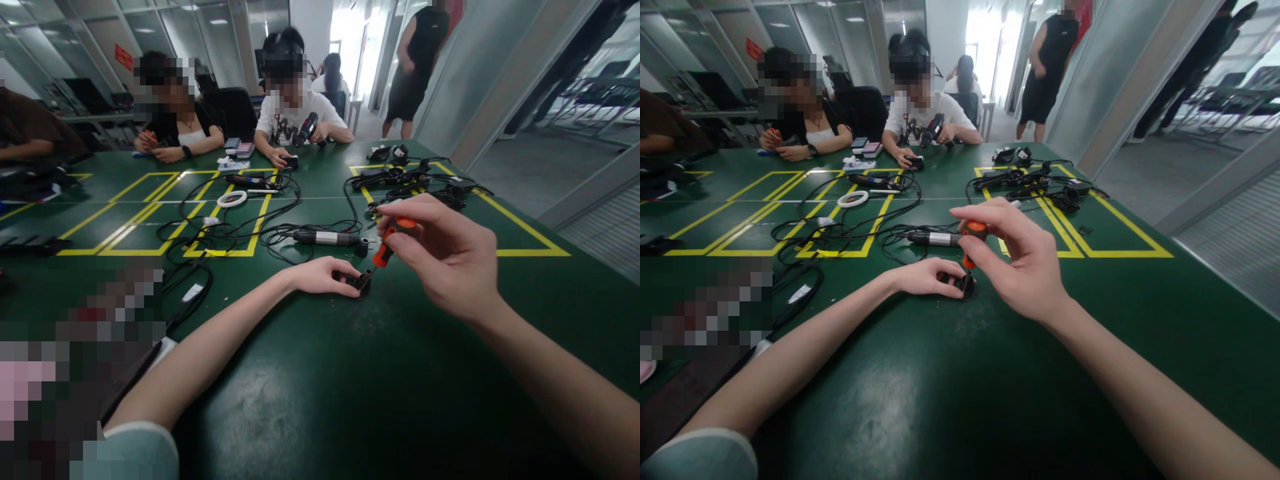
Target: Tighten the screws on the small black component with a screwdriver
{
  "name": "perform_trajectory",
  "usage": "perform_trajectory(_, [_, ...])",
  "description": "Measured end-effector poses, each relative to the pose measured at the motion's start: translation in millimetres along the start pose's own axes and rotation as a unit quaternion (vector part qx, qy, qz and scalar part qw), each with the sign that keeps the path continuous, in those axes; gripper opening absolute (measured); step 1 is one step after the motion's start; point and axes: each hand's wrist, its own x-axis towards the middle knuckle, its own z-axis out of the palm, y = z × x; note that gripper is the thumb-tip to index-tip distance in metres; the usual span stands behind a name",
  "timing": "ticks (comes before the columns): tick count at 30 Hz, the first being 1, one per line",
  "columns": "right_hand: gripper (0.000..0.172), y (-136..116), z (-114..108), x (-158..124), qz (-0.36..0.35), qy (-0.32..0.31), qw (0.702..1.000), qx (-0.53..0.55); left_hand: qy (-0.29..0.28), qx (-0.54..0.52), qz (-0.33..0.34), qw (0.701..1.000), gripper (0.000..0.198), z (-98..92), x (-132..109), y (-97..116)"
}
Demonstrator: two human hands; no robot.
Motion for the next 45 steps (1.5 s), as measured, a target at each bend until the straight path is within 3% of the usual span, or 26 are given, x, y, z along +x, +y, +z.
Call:
perform_trajectory(5, [0.024, -1.3, -1.0, -1.9, 0.037, -0.014, 0.997, 0.068, 0.009, 0.001, -0.02, 1.0, 0.053, 0.9, 1.2, -2.8])
perform_trajectory(11, [0.02, 1.0, -0.3, 0.5, -0.023, -0.002, 1.0, 0.002, 0.006, -0.003, -0.012, 1.0, 0.047, 1.0, 0.8, 0.5])
perform_trajectory(19, [0.027, -0.4, 0.3, -2.2, 0.02, -0.01, 0.998, 0.062, 0.006, -0.008, -0.01, 1.0, 0.048, 1.5, 1.0, -2.0])
perform_trajectory(25, [0.03, 2.9, 0.1, -0.7, -0.022, -0.005, 1.0, 0.002, 0.007, -0.015, -0.006, 1.0, 0.046, 1.3, 0.7, -0.8])
perform_trajectory(29, [0.037, 1.9, 0.0, -2.9, 0.014, -0.018, 0.999, 0.028, 0.006, -0.012, -0.008, 1.0, 0.046, 1.1, 0.7, -0.9])
perform_trajectory(33, [0.027, 1.6, -0.3, -4.3, 0.032, -0.028, 0.995, 0.085, 0.009, -0.009, -0.012, 1.0, 0.05, 1.0, 1.2, -2.5])
perform_trajectory(37, [0.023, 2.4, -0.4, -2.3, 0.021, -0.017, 0.998, 0.05, 0.004, -0.01, -0.006, 1.0, 0.049, 0.5, 1.3, -2.8])
perform_trajectory(41, [0.024, 2.0, 0.0, -0.8, 0.0, -0.006, 1.0, 0.007, 0.006, -0.017, -0.005, 1.0, 0.049, 0.8, 1.1, -2.2])
perform_trajectory(45, [0.029, 1.0, 0.5, -3.0, 0.033, -0.016, 0.999, 0.034, 0.004, -0.046, -0.002, 0.999, 0.052, 1.6, 1.3, -2.0])
